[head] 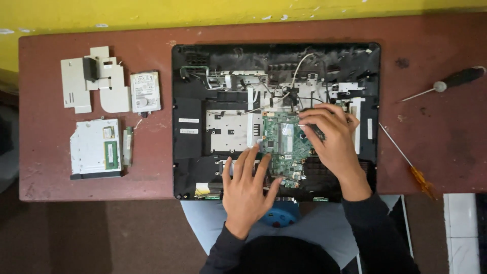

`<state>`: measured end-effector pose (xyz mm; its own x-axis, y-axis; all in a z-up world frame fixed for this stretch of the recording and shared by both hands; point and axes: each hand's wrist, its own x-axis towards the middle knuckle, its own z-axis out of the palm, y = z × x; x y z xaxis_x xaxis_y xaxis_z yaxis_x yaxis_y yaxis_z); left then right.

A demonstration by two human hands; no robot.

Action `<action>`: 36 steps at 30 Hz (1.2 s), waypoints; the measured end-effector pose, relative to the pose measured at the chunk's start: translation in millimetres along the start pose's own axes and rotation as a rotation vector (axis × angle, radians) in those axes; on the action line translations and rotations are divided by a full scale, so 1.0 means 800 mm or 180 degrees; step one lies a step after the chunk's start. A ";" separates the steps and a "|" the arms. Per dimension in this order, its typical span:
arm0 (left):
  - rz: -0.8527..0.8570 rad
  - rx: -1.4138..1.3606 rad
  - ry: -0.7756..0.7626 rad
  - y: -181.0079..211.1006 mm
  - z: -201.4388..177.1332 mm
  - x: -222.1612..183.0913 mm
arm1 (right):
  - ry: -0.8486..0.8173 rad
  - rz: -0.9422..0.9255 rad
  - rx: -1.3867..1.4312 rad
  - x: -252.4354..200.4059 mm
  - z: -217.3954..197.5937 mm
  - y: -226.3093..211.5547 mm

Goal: Reinstalling a motherboard into a laptop chassis by connecting various internal ribbon cables and wires

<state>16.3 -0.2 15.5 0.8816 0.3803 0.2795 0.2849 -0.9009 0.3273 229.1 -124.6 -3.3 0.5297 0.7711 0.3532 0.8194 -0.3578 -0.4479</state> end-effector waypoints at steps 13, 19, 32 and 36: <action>0.0076 0.0053 0.0126 -0.001 0.012 -0.006 | -0.0175 0.0260 0.0392 -0.002 -0.024 -0.003; 0.0076 0.0088 0.0034 -0.001 0.011 -0.006 | -0.0465 0.0228 0.0226 -0.008 -0.018 0.004; 0.0053 0.0081 0.0031 0.000 0.012 -0.006 | -0.0182 0.0236 0.0399 -0.003 -0.012 0.001; -0.0123 -0.0684 -0.0013 0.004 -0.001 0.001 | -0.0074 0.0100 0.0571 -0.001 -0.015 -0.005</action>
<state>17.7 -2.5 17.4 0.8732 0.4125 0.2595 0.2322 -0.8204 0.5226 228.3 -130.1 8.2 0.5475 0.7738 0.3185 0.7493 -0.2838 -0.5984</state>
